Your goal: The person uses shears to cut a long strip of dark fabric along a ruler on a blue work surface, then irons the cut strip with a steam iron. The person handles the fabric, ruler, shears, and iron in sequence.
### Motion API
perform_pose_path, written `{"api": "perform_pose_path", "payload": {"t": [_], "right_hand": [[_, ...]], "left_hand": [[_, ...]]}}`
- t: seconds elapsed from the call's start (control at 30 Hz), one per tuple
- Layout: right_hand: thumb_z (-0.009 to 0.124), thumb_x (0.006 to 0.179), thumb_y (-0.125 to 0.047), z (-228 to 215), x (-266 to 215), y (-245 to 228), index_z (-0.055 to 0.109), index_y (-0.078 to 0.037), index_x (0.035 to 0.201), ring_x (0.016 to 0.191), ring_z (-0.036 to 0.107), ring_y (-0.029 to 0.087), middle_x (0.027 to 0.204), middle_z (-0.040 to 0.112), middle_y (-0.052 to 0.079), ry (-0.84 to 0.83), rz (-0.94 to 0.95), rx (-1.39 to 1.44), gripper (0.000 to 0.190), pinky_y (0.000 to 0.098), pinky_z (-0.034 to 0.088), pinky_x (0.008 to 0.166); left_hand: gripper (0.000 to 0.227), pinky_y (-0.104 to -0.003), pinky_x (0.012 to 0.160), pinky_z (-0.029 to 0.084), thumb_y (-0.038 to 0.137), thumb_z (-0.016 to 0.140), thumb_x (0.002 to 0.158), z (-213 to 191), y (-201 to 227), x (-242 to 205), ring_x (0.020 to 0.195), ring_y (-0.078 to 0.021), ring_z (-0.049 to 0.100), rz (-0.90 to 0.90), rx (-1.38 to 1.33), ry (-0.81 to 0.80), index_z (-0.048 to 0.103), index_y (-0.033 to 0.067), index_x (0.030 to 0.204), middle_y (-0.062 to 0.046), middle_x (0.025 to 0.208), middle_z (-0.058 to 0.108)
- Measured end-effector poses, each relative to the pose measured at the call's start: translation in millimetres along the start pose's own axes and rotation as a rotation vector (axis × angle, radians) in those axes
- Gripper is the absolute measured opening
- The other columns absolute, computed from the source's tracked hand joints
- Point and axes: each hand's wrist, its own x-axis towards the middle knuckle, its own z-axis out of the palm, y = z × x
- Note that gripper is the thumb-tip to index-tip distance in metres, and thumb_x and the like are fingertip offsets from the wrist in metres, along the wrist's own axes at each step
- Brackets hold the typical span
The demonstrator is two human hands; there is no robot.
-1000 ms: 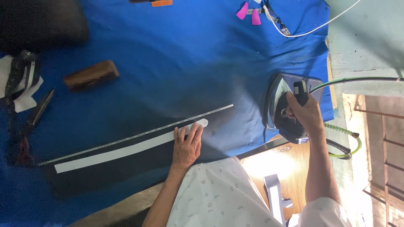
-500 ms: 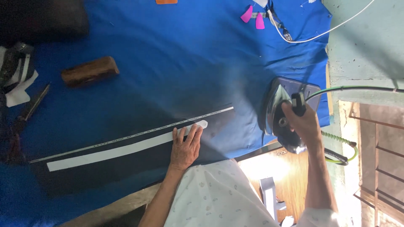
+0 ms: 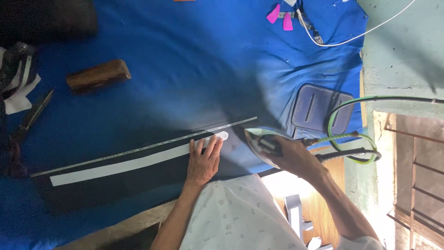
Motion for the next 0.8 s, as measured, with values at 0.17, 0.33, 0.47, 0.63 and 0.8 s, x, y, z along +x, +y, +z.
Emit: {"api": "perform_pose_path", "payload": {"t": [0.17,0.33,0.47,0.63,0.8], "right_hand": [[0.069,0.092,-0.048,11.3,16.5,-15.2,0.063,-0.019,0.117,0.091,0.079,0.034,0.096,0.079,0.016,-0.218,0.039,-0.194,0.038,0.0414,0.065,0.071],[0.066,0.096,-0.047,24.2,23.9,-19.9,0.059,-0.022,0.12,0.089,0.08,0.031,0.097,0.078,0.013,-0.303,0.035,-0.311,0.036,0.0378,0.064,0.065],[0.066,0.097,-0.039,26.7,26.8,-29.8,0.059,-0.017,0.119,0.086,0.08,0.032,0.094,0.077,0.016,-0.304,-0.018,-0.251,0.032,0.0378,0.064,0.062],[0.066,0.097,-0.032,36.9,33.1,-29.6,0.06,-0.015,0.116,0.08,0.079,0.032,0.089,0.076,0.016,-0.321,-0.059,-0.243,0.027,0.0368,0.063,0.058],[0.067,0.096,-0.033,48.4,40.9,-20.4,0.061,-0.017,0.111,0.073,0.078,0.028,0.083,0.076,0.012,-0.312,-0.025,-0.268,0.023,0.0333,0.061,0.054]], "left_hand": [[0.048,-0.059,0.117,0.03,0.026,0.048,0.102,-4.6,-0.3,3.5,0.131,-0.031,0.043,-0.003,-0.018,0.007,0.053,0.0264,0.15,-0.003,0.15,0.05],[0.047,-0.059,0.117,0.032,0.026,0.048,0.102,-3.0,0.8,2.9,0.13,-0.0306,0.044,-0.006,-0.002,0.025,0.054,0.0272,0.149,-0.003,0.149,0.051],[0.045,-0.059,0.118,0.032,0.028,0.047,0.103,-3.7,0.3,1.9,0.131,-0.0303,0.044,-0.002,0.024,0.006,0.055,0.0266,0.148,-0.003,0.149,0.051],[0.045,-0.058,0.115,0.036,0.027,0.046,0.103,-3.1,0.1,3.2,0.13,-0.0307,0.045,-0.002,0.019,0.031,0.055,0.0266,0.148,-0.003,0.149,0.051],[0.046,-0.058,0.114,0.038,0.026,0.049,0.102,-4.9,-0.9,1.2,0.129,-0.0306,0.048,-0.027,-0.048,0.038,0.056,0.0275,0.147,-0.003,0.148,0.054]]}}
